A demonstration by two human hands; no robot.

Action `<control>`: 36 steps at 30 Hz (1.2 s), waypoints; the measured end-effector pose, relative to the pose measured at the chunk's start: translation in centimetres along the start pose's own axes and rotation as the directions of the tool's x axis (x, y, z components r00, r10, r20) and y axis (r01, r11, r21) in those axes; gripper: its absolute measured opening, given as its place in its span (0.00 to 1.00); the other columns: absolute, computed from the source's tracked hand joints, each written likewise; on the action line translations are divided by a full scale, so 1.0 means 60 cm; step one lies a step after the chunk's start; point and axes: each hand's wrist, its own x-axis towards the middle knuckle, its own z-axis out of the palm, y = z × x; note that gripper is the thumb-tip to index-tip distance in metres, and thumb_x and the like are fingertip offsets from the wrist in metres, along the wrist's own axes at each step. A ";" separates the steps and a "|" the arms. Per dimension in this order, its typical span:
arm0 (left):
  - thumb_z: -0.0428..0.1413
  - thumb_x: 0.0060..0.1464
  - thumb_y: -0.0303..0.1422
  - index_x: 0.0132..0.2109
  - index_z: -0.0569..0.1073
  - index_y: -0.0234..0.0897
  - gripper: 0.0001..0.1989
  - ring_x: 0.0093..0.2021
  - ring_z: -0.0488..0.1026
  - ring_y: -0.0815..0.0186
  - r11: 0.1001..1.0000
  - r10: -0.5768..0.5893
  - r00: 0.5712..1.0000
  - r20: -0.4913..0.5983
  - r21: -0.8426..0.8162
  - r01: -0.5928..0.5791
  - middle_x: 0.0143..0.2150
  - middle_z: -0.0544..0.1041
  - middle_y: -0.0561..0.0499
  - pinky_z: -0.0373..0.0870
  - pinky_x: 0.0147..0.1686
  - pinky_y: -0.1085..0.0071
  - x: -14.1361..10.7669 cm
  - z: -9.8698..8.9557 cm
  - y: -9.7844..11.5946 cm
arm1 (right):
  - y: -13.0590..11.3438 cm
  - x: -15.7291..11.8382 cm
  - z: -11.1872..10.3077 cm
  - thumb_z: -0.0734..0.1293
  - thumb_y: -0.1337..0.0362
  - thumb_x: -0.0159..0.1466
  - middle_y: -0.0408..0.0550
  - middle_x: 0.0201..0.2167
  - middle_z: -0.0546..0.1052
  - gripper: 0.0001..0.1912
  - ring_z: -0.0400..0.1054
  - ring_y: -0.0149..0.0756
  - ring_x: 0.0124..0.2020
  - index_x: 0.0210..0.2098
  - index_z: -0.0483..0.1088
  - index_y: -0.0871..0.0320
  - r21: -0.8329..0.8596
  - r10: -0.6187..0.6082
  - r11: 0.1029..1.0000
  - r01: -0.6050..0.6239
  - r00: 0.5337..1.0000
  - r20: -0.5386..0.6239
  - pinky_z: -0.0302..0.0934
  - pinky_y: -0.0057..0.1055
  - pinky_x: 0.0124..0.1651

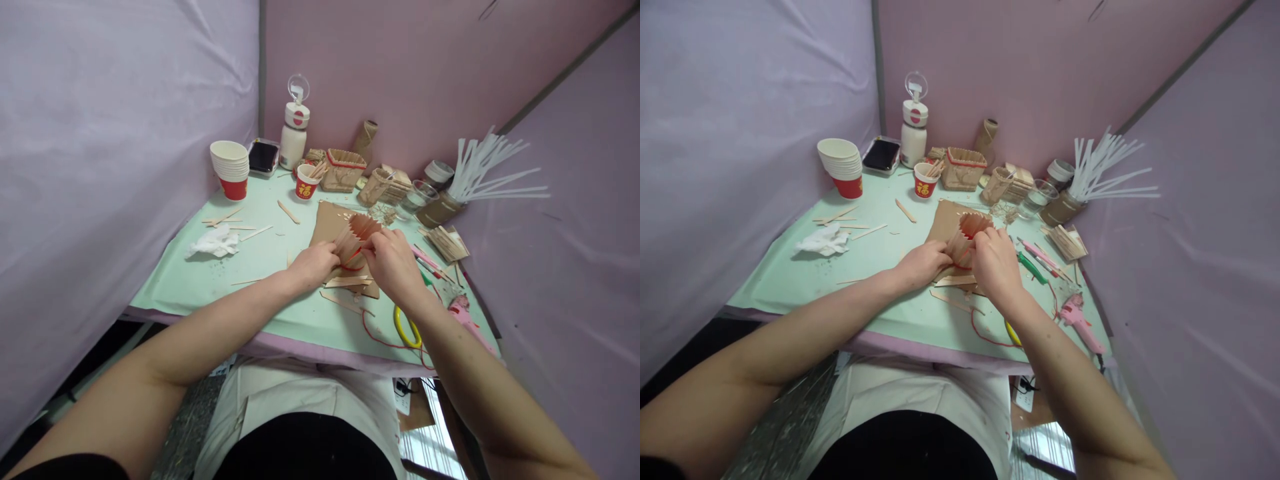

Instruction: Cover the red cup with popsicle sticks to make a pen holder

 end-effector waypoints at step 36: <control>0.46 0.59 0.33 0.41 0.79 0.41 0.16 0.42 0.66 0.61 0.994 0.056 0.998 0.036 0.090 -0.059 0.37 0.71 0.46 0.59 0.31 0.68 -0.004 0.014 -0.005 | 0.029 -0.002 0.020 0.64 0.65 0.57 0.45 0.27 0.74 0.03 0.66 0.38 0.31 0.27 0.65 0.55 0.398 0.080 0.917 -0.029 0.990 -0.112 0.59 0.34 0.37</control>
